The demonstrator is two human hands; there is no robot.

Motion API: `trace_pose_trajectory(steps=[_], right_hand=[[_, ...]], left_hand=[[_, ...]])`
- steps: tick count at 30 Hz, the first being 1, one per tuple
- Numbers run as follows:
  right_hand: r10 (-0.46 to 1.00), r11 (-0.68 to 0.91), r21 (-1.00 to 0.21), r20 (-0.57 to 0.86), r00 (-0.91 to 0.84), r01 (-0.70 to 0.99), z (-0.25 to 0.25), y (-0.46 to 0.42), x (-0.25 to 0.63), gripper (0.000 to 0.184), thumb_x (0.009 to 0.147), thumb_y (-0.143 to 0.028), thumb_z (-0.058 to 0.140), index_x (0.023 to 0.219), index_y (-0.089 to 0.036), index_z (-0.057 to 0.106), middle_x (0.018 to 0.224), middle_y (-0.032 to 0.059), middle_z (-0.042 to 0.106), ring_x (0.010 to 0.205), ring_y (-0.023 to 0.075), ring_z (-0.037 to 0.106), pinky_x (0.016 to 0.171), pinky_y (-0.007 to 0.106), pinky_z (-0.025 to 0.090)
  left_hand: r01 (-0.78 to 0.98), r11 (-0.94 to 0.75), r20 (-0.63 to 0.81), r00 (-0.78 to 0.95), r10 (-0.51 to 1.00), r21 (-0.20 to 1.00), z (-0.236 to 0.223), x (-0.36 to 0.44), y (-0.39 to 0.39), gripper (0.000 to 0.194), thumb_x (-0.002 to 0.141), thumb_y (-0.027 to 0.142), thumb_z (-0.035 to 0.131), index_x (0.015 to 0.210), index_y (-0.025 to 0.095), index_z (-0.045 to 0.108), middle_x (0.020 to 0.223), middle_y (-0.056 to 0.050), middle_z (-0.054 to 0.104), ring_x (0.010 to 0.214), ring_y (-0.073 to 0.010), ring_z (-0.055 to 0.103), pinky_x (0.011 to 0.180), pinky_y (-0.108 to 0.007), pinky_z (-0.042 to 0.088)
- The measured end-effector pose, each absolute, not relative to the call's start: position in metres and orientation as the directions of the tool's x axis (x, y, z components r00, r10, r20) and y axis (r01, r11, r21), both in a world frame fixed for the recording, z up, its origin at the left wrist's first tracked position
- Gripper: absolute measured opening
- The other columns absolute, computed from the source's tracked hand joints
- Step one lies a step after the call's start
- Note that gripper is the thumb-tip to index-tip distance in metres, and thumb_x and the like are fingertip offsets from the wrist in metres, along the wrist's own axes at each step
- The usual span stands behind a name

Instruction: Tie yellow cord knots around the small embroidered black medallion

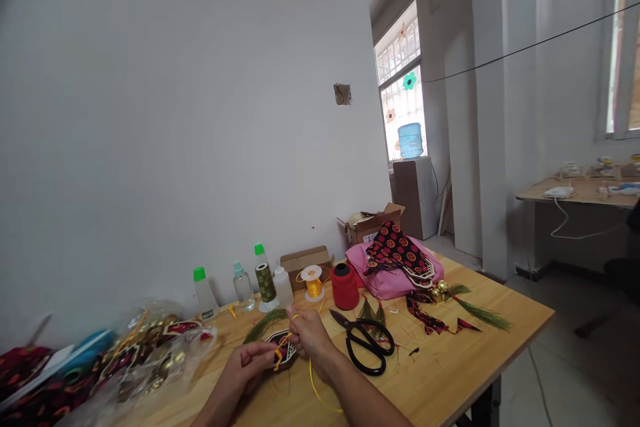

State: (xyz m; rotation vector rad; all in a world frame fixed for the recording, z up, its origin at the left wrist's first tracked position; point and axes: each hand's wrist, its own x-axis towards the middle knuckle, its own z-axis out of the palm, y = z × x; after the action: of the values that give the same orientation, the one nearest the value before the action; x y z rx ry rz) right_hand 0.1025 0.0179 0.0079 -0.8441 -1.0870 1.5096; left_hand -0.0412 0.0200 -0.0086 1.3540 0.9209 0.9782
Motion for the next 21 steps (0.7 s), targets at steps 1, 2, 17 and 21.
trace_pose_trajectory(steps=[1,2,17,21], right_hand=[[0.977,-0.048,-0.943,0.024,-0.21,-0.33,0.007,0.018,0.103,0.048,0.064,-0.06,0.041,0.046,-0.019,0.024,0.032,-0.0117,0.024,0.026,0.0,0.014,0.031,0.016,0.003],[0.977,-0.052,-0.946,0.019,-0.213,-0.321,0.007,0.018,0.103,0.048,0.064,-0.06,0.041,0.046,-0.019,0.025,0.032,-0.0114,0.025,0.026,0.0,0.014,0.031,0.016,0.003],[0.966,0.048,-0.923,0.14,-0.219,-0.381,0.0,0.024,0.097,0.051,0.055,-0.057,0.053,0.042,-0.019,0.022,0.034,-0.0123,0.018,0.03,-0.0003,0.012,0.034,0.019,0.003],[0.967,0.043,-0.923,0.134,-0.217,-0.381,0.002,0.02,0.096,0.048,0.056,-0.054,0.054,0.043,-0.019,0.024,0.034,-0.0118,0.019,0.03,-0.0001,0.012,0.034,0.02,0.003]], left_hand=[[-0.042,-0.02,0.033,0.342,0.939,0.999,-0.01,-0.041,0.021,0.027,0.049,0.033,0.069,0.065,0.012,0.067,0.059,-0.004,0.068,0.054,-0.0132,0.057,0.055,-0.021,0.04],[-0.048,-0.02,0.035,0.343,0.939,0.999,-0.011,-0.041,0.022,0.027,0.049,0.033,0.07,0.065,0.011,0.067,0.059,-0.005,0.068,0.054,-0.0135,0.057,0.055,-0.021,0.041],[0.014,-0.039,0.033,0.298,0.954,0.999,-0.018,-0.047,0.033,0.031,0.048,0.037,0.069,0.064,0.011,0.069,0.056,-0.004,0.069,0.05,-0.0135,0.056,0.053,-0.021,0.04],[0.044,-0.053,0.038,0.295,0.955,0.998,-0.019,-0.048,0.032,0.029,0.05,0.035,0.068,0.064,0.01,0.069,0.054,-0.004,0.068,0.048,-0.0126,0.055,0.05,-0.02,0.039]])
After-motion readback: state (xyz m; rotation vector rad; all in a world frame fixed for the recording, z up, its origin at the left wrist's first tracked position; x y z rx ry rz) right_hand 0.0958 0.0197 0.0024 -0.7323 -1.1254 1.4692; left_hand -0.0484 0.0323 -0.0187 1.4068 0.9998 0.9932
